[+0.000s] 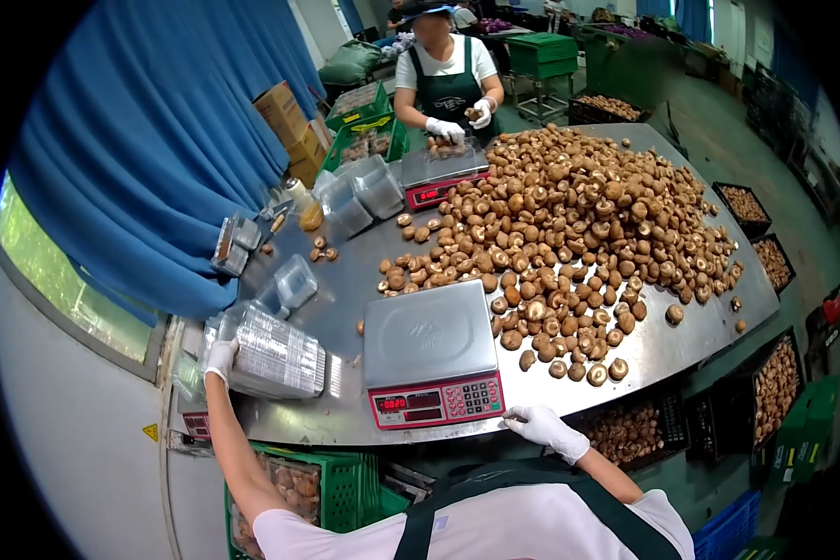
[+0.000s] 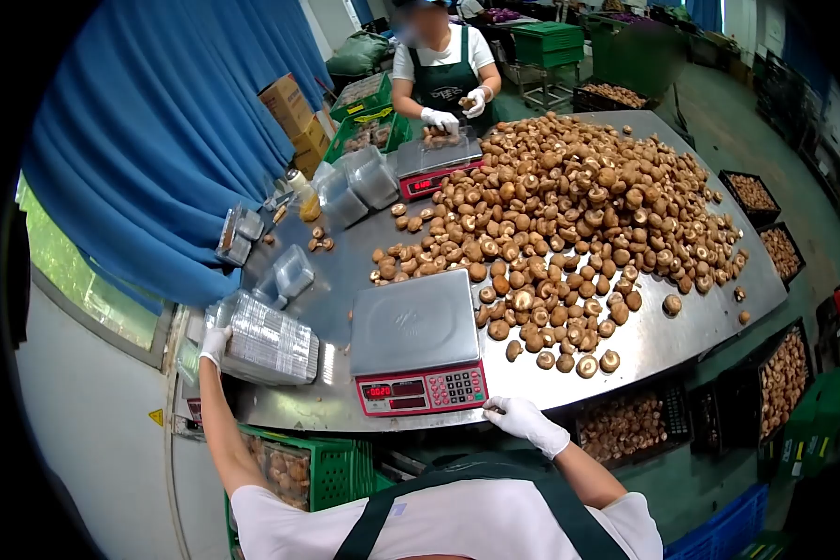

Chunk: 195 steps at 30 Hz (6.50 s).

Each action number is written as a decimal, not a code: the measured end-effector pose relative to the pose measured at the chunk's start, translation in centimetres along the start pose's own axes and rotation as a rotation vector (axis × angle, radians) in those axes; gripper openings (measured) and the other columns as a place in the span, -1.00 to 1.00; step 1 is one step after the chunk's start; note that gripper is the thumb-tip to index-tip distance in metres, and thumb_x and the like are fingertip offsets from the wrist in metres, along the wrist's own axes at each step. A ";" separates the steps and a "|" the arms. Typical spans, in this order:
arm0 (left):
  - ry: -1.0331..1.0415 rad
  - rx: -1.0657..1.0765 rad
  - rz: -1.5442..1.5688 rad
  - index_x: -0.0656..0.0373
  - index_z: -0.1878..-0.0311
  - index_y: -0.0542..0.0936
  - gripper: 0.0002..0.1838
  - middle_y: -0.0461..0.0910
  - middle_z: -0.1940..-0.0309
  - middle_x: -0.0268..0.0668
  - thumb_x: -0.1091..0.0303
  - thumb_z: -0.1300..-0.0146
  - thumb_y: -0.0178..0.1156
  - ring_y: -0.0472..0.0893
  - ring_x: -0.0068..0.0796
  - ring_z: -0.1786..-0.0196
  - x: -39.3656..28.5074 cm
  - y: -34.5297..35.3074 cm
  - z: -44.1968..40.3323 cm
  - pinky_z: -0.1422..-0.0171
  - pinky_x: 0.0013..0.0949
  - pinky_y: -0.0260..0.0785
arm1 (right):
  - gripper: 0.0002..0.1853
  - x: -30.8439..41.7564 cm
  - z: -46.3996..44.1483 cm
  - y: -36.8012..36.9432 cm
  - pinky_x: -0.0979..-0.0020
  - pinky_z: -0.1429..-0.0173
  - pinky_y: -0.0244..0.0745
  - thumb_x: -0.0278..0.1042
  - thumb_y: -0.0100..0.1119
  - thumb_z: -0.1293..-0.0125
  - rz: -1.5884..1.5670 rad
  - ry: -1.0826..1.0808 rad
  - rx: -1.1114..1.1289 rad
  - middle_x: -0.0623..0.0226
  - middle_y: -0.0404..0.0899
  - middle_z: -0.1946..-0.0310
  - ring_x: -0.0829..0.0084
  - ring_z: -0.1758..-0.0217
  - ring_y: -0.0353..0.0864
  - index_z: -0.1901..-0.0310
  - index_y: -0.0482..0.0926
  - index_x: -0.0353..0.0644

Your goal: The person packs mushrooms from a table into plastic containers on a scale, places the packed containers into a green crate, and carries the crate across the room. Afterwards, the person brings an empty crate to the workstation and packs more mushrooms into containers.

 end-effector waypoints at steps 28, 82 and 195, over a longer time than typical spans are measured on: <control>0.575 0.545 -0.270 0.18 0.05 0.56 -0.65 0.61 0.19 -0.12 0.35 -0.05 0.25 0.61 -0.27 0.16 -22.7 31.1 20.1 0.06 -0.32 0.43 | -0.73 -15.5 4.5 -25.9 0.18 0.19 0.50 -0.16 0.03 -0.15 0.196 0.324 -0.548 0.08 0.59 0.44 0.08 0.34 0.60 0.20 0.56 -0.10; -0.412 1.617 0.859 0.26 -0.09 0.41 -0.56 0.52 0.18 -0.21 0.45 -0.07 0.02 0.50 -0.50 0.40 -50.5 62.6 39.9 0.43 -0.50 0.33 | -0.29 -31.8 0.6 -43.4 0.30 -0.02 0.44 0.05 0.31 0.11 -0.103 0.446 -0.811 0.02 0.59 0.18 0.16 0.08 0.58 -0.10 0.41 -0.12; -0.402 1.608 1.642 0.06 -0.43 -0.07 -0.06 0.27 -0.19 -0.21 0.28 0.01 0.19 0.50 -0.50 0.11 -46.6 56.2 36.2 -0.02 -0.43 0.42 | -0.51 -19.4 -12.2 -31.9 0.18 0.17 0.48 -0.04 0.31 0.07 0.501 0.271 -0.340 0.13 0.53 0.15 0.19 0.19 0.58 0.08 0.54 -0.07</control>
Point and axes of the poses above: each hand's wrist, its own z-axis away from the middle knuckle, its own y-axis out of the palm, x = y × z, the point moved 10 cm from there along -z, towards the middle knuckle
